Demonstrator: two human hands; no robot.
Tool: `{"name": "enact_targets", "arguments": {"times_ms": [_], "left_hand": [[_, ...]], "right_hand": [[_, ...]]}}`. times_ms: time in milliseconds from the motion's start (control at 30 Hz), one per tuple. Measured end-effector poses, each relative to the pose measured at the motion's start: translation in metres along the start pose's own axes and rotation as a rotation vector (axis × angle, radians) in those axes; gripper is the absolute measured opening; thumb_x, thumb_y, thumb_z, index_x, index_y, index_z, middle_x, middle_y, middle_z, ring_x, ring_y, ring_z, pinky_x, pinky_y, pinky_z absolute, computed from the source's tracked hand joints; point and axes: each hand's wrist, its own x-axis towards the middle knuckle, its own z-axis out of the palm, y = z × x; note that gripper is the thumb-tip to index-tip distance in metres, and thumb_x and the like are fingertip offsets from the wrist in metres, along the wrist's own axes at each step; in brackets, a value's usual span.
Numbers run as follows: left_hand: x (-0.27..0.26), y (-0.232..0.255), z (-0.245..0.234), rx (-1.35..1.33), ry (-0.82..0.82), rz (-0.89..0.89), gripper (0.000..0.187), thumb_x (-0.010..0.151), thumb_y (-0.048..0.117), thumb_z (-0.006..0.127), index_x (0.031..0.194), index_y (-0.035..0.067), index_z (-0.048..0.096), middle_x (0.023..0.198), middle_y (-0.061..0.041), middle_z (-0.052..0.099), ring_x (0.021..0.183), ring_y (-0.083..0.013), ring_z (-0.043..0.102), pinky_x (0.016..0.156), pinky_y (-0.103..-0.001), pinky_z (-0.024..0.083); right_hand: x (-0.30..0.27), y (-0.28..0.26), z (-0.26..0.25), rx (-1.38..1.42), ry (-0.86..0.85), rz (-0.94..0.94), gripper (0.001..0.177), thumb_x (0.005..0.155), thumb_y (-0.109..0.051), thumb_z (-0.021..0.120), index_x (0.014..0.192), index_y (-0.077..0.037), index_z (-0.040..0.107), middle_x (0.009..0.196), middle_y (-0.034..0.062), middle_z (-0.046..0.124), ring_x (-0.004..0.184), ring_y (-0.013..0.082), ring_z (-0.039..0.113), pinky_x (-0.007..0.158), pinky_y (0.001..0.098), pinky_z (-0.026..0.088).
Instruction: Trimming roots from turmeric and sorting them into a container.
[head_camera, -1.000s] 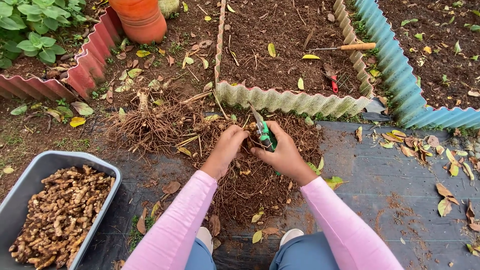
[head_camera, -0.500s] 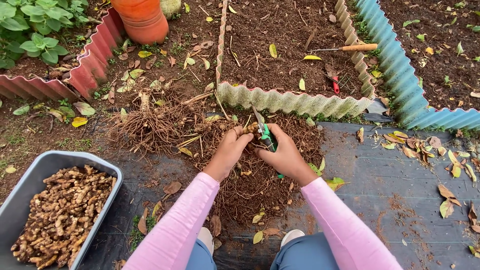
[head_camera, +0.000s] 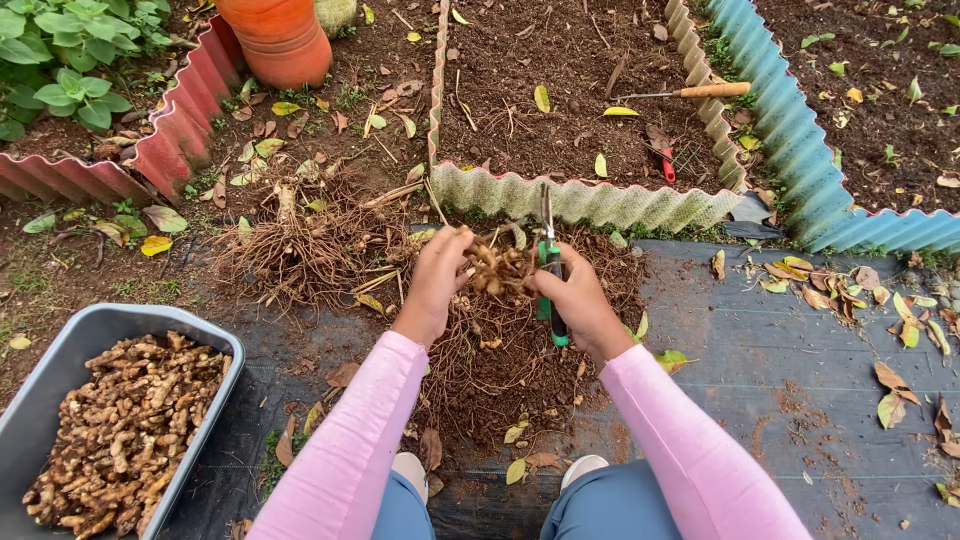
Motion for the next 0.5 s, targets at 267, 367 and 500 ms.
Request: {"name": "enact_targets", "arguments": {"times_ms": [267,367,500], "left_hand": [[-0.017,0.031,-0.014,-0.26,0.169,-0.064,0.016,0.099,0.021,0.059,0.096,0.006,0.057,0.098,-0.015,0.072,0.093,-0.0254,0.075,0.079,-0.035,0.064],[-0.023,0.037,-0.013,-0.303,0.152,-0.063,0.014,0.1,0.017,0.059,0.097,0.004,0.057,0.096,-0.017,0.072,0.087,-0.0234,0.077,0.073,-0.03,0.066],[-0.024,0.038,-0.013,-0.336,0.157,-0.042,0.013,0.1,0.018,0.057,0.1,0.005,0.056,0.095,-0.014,0.071,0.087,-0.0231,0.077,0.072,-0.03,0.065]], "right_hand": [[0.019,0.033,-0.015,-0.278,0.188,0.095,0.029,0.08,-0.015,0.07,0.107,-0.007,0.063,0.08,-0.0002,0.059,0.067,0.0104,0.052,0.062,0.0307,0.042],[0.003,0.005,-0.004,-0.503,0.147,0.114,0.036,0.078,-0.026,0.075,0.105,-0.006,0.06,0.081,0.0021,0.06,0.069,0.0138,0.054,0.065,0.0333,0.044],[-0.015,-0.023,0.008,-0.909,-0.046,0.082,0.054,0.075,-0.049,0.079,0.102,-0.005,0.061,0.086,0.0084,0.063,0.08,0.0211,0.064,0.074,0.0392,0.051]]}}
